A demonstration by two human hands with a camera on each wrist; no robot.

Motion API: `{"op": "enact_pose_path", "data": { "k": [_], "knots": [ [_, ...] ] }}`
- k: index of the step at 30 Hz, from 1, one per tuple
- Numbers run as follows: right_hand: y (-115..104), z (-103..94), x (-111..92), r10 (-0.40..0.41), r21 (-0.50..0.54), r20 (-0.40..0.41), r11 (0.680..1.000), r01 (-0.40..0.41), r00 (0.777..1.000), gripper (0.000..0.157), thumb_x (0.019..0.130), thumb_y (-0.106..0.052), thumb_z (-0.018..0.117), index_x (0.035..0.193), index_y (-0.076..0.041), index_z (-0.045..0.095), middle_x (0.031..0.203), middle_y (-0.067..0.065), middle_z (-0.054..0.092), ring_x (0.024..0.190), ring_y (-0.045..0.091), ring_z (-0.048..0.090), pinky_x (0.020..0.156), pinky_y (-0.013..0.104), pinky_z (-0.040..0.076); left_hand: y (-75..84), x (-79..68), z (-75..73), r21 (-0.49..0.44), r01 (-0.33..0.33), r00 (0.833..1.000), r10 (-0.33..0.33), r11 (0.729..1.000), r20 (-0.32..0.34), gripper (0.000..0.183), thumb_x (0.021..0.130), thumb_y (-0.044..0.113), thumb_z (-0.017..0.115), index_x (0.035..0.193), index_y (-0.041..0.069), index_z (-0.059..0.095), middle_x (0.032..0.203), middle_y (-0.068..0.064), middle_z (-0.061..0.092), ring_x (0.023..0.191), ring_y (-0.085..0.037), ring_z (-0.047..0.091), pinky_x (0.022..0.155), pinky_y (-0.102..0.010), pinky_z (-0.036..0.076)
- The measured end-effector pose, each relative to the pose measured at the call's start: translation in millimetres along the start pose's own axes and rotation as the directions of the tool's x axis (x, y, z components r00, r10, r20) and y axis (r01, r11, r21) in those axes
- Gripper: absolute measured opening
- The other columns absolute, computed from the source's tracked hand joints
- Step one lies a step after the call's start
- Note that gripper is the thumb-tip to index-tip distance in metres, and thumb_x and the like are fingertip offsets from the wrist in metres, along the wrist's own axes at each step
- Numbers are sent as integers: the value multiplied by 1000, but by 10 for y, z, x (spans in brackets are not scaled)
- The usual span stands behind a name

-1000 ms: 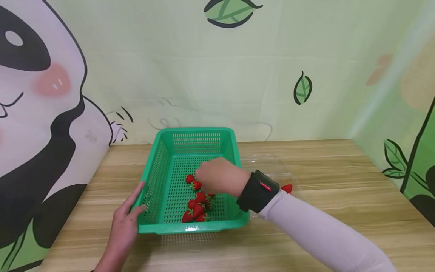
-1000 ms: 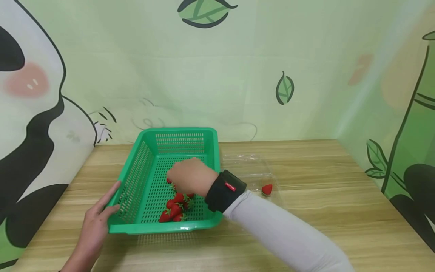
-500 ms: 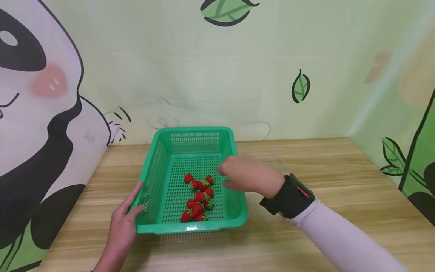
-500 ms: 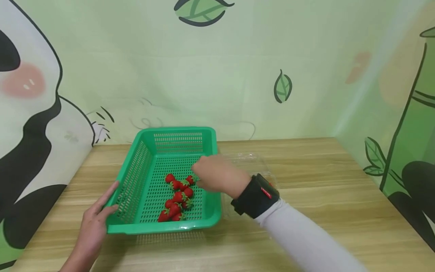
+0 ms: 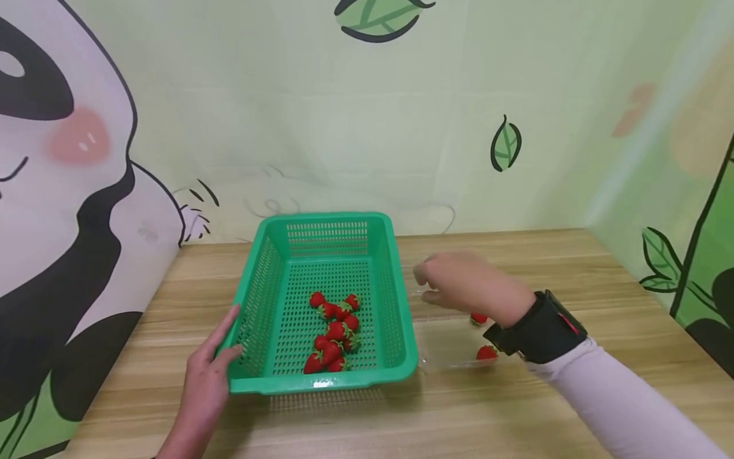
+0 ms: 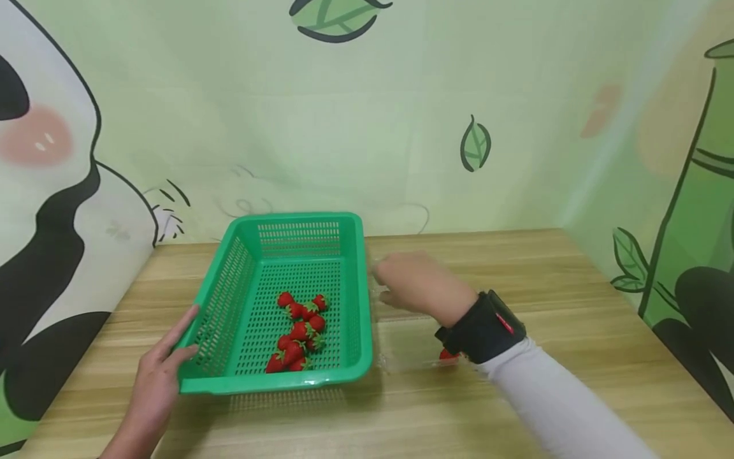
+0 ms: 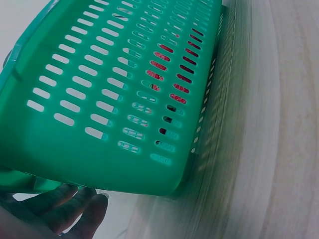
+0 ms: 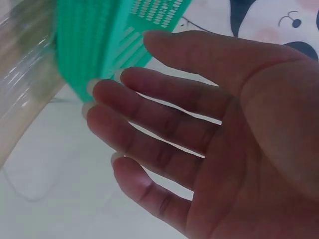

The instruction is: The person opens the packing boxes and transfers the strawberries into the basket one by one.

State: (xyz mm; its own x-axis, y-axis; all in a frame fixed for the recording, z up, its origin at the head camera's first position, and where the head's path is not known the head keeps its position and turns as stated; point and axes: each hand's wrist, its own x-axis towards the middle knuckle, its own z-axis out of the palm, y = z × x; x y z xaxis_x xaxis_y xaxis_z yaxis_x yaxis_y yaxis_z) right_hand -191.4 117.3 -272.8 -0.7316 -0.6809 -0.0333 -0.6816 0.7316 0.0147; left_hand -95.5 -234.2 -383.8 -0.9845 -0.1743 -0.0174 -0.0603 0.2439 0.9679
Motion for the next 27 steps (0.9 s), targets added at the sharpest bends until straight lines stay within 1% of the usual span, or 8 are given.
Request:
{"op": "enact_pose_path", "data": {
  "k": [4,9,13,16,18,20,23,27],
  "knots": [
    [93,11,-110,-12,12,38,1000,12,999,9,78,-13,69,83,-9,63,75,-2,57,69,13,51,62,31,46,10,1,-4,4,4,1000,-4,1000,-4,53,96,15,40,144,37,33,152,15,21,138,-16,16,110,-46,16],
    [176,91,-226,28,64,143,997,-37,989,17,76,-11,72,91,-7,66,80,0,59,69,12,52,63,30,47,11,-4,-1,-1,-1,1000,1,1000,-4,53,97,15,40,144,36,33,152,13,21,138,-16,16,110,-46,16],
    [233,184,-280,44,67,204,996,-59,978,19,73,-7,74,90,-7,67,78,0,57,68,13,50,62,30,46,7,-11,0,-7,-2,1000,2,1000,-1,52,97,15,40,144,36,33,152,13,21,138,-17,16,110,-47,16],
    [271,256,-314,54,44,239,997,-66,970,19,71,-4,73,89,-7,67,82,1,59,73,15,53,64,32,48,17,-10,-2,-2,6,1000,-6,1000,0,52,97,16,40,144,37,33,152,13,20,138,-17,16,109,-47,16],
    [290,312,-339,63,23,269,997,-72,961,18,71,-2,73,87,-8,67,84,1,60,75,16,54,63,32,48,21,-13,-2,2,12,1000,-12,1000,5,52,97,16,40,144,37,32,152,14,20,138,-16,16,110,-47,16],
    [312,378,-350,71,-7,285,997,-72,956,17,70,0,72,82,-10,65,82,1,58,73,16,52,60,32,47,26,-4,-10,5,15,1000,-15,1000,5,52,97,17,40,144,38,32,152,15,19,138,-16,15,110,-47,16],
    [342,472,-373,76,-53,300,997,-63,951,19,68,-2,75,77,-12,61,78,-2,53,69,15,48,57,31,45,24,-2,-19,4,8,1000,-8,1000,4,53,97,16,40,144,37,32,151,16,20,138,-15,15,110,-45,15],
    [370,564,-406,87,-44,316,996,-77,945,25,64,-1,77,76,-12,57,75,-4,48,68,15,46,59,32,44,21,-2,-24,-1,24,1000,-24,1000,15,53,97,17,41,145,38,31,151,17,19,139,-13,13,111,-44,13]
  ]
}}
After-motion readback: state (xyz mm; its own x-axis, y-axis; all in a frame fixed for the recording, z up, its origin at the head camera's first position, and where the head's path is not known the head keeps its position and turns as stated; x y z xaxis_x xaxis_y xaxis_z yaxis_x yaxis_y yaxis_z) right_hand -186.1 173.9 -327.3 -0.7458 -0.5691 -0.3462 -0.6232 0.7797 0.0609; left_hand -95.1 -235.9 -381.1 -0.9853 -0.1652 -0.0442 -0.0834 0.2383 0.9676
